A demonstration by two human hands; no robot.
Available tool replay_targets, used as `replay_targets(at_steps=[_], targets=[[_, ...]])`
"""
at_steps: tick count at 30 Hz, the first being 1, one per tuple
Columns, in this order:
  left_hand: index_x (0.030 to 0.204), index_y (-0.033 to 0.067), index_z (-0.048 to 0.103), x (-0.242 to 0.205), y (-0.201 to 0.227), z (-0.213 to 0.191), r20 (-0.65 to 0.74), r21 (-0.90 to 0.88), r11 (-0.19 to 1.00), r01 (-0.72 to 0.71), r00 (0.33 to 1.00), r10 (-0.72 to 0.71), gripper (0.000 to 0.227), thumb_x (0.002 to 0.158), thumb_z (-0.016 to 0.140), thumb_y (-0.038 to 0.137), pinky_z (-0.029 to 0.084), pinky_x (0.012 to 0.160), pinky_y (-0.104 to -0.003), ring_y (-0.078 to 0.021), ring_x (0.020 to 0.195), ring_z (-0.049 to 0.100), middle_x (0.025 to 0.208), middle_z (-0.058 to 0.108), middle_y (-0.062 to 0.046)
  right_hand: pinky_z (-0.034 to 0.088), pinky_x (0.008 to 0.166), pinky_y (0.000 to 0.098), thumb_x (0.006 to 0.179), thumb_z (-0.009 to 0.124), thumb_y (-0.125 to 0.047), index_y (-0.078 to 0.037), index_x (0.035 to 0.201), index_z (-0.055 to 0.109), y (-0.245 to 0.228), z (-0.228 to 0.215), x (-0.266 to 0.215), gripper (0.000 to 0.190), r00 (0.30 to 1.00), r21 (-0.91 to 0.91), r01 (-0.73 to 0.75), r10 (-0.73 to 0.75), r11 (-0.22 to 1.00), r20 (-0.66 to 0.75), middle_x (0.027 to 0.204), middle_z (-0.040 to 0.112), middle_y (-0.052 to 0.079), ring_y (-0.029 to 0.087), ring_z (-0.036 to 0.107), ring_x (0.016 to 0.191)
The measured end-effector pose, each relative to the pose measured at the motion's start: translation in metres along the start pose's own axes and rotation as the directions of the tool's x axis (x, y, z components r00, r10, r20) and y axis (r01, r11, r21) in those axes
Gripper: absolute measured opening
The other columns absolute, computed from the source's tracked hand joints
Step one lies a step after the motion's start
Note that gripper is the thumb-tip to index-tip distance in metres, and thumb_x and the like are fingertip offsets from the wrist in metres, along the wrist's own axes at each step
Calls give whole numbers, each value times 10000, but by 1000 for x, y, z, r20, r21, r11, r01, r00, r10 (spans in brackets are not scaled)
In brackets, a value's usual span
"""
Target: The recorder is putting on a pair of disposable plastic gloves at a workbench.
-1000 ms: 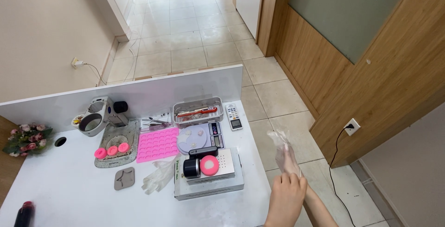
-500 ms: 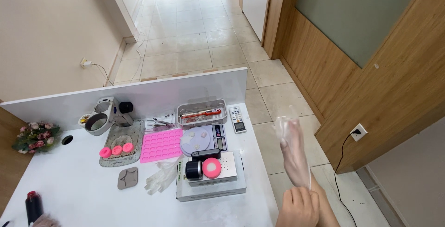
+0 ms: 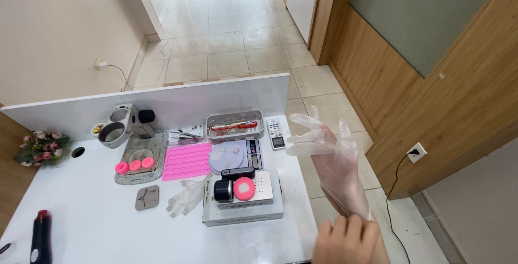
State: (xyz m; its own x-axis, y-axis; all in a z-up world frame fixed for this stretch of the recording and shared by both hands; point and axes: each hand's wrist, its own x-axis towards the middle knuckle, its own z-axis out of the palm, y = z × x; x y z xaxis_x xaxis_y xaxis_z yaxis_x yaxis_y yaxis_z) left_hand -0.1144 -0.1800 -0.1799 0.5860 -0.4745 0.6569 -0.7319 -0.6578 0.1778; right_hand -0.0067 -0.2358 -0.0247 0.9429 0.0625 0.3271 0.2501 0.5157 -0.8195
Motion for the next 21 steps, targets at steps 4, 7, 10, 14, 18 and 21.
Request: replay_targets(at_steps=[4, 7, 10, 14, 18, 21], targets=[[946, 134, 636, 83, -37, -106, -27, -279, 914, 294, 949, -314, 230, 869, 799, 277, 449, 602, -358, -181, 703, 597, 774, 586, -35, 261, 1279, 401, 1025, 393, -600, 60, 1583, 320, -20, 17, -6, 867, 998, 282, -62, 66, 958, -6, 1605, 383, 278, 347, 291, 1553], [1171, 78, 533, 95, -63, -148, -49, -516, 651, 557, 739, -672, 647, 730, 904, 372, 505, 726, -391, -222, 880, 617, 970, 597, -100, 280, 1230, 404, 1011, 393, -620, 53, 1573, 323, -19, 20, -11, 879, 984, 460, -141, 176, 877, -33, 1590, 403, 278, 345, 331, 1521], [1507, 78, 245, 102, -85, -167, -34, -687, 536, 490, 715, -699, 1134, 672, 929, 428, 431, 1005, -444, -310, 1290, 506, 1385, 456, -169, 308, 1194, 413, 1032, 389, -622, 48, 1583, 315, -12, 17, -23, 870, 966, 611, -257, 226, 749, 129, 1606, 386, 273, 350, 367, 1495], [1622, 327, -103, 103, -108, -183, 124, -976, 123, 182, 919, -374, 1423, 731, 998, 469, 304, 1219, -517, -372, 1575, 187, 1716, 22, -145, 360, 1205, 490, 1029, 407, -564, -25, 1534, 370, 3, 15, -38, 739, 922, 692, -364, 344, 624, 175, 1572, 420, 191, 348, 431, 1432], [1575, 170, 363, 114, -122, -213, 13, -700, 671, 244, 944, -330, 1190, 561, 942, 401, 270, 1182, -529, -373, 1560, 133, 1667, 110, -206, 386, 1157, 461, 1023, 430, -551, -69, 1509, 406, 9, 10, -40, 685, 851, 707, -501, 430, 499, 300, 1544, 467, 172, 384, 453, 1407], [1231, 133, 684, 119, -130, -221, -48, -548, 829, 109, 986, -161, 627, 659, 921, 229, 433, 1066, -464, -308, 1390, 461, 1459, 505, -165, 418, 1107, 461, 1054, 444, -509, -73, 1517, 427, 23, -1, -46, 636, 795, 747, -495, 577, 444, 184, 1504, 514, 149, 310, 482, 1363]])
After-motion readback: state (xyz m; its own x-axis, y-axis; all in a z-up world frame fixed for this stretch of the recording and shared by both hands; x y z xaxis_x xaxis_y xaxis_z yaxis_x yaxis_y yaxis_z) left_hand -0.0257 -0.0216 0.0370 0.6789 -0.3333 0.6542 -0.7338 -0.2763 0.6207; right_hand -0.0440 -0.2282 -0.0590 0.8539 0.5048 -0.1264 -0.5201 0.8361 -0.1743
